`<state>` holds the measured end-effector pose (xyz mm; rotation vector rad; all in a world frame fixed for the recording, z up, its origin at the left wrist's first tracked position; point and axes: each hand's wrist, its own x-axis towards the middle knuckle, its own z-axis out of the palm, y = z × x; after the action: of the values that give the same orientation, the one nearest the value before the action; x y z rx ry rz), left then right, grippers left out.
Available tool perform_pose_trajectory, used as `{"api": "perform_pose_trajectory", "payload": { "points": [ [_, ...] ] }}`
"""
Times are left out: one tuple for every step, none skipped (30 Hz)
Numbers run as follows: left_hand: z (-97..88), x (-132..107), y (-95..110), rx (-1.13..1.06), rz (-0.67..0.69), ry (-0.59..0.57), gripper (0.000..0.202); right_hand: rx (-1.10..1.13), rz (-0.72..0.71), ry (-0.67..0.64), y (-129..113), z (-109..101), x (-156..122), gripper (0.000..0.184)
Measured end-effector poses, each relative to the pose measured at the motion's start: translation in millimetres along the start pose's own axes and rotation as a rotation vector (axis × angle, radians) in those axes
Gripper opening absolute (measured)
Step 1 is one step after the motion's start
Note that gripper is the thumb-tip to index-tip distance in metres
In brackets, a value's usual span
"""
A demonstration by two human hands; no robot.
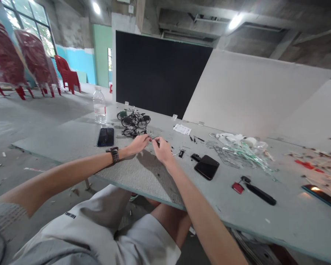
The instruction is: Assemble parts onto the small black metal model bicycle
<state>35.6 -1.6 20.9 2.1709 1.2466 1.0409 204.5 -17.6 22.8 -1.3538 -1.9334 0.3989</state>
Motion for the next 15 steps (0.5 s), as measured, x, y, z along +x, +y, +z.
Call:
{"api": "perform_pose_trajectory", "payload": {
  "points": [
    [-0.5,-0.3,-0.4,-0.020,-0.002,-0.011,0.027,-0.150,-0.065,-0.011,-0.1,-3.6,-2.1,0.032],
    [-0.9,-0.8,-1.1,-0.042,-0.009,-0.019,0.027,-0.300,-0.126,-0.028,-0.3,-6.9,-4.5,0.034],
    [-1.0,-1.5,-2.1,-0.065,-0.014,-0.027,0.027,-0.430,-0.179,-0.045,-0.6,-9.7,-7.1,0.037],
    [-1.0,-2.2,-3.1,-0.088,-0.020,-0.034,0.027,-0.545,-0.222,-0.063,-1.0,-11.8,-9.4,0.039],
    [-0.8,-2.8,-4.1,-0.107,-0.027,-0.042,0.028,-0.641,-0.252,-0.075,-1.5,-13.0,-11.4,0.041],
    [-0.5,-3.4,-5.0,-0.124,-0.033,-0.050,0.028,-0.708,-0.264,-0.082,-2.0,-13.2,-12.7,0.042],
    [-0.2,-3.8,-5.5,-0.137,-0.040,-0.059,0.029,-0.740,-0.262,-0.091,-2.6,-12.2,-13.4,0.042],
    [0.0,-4.1,-5.8,-0.141,-0.048,-0.066,0.030,-0.732,-0.248,-0.095,-3.2,-10.2,-13.5,0.041],
    [0.1,-4.4,-5.6,-0.136,-0.059,-0.071,0.030,-0.682,-0.231,-0.090,-3.8,-7.2,-12.9,0.040],
    [0.0,-4.7,-5.2,-0.121,-0.070,-0.068,0.030,-0.590,-0.207,-0.069,-4.5,-3.3,-11.9,0.038],
    [-0.2,-5.0,-4.4,-0.100,-0.076,-0.061,0.029,-0.450,-0.162,-0.037,-5.0,1.1,-10.6,0.037],
    [-0.6,-5.3,-3.5,-0.078,-0.075,-0.050,0.028,-0.289,-0.102,-0.002,-5.4,5.6,-9.0,0.035],
    [-1.0,-5.6,-2.6,-0.058,-0.065,-0.038,0.026,-0.139,-0.038,0.025,-5.6,9.9,-7.4,0.036],
    [-1.5,-5.8,-1.6,-0.042,-0.050,-0.027,0.026,-0.004,0.033,0.041,-5.5,13.6,-5.8,0.037],
    [-1.9,-5.9,-0.8,-0.026,-0.034,-0.017,0.025,0.133,0.100,0.038,-5.1,16.1,-4.3,0.038]
  ]
}}
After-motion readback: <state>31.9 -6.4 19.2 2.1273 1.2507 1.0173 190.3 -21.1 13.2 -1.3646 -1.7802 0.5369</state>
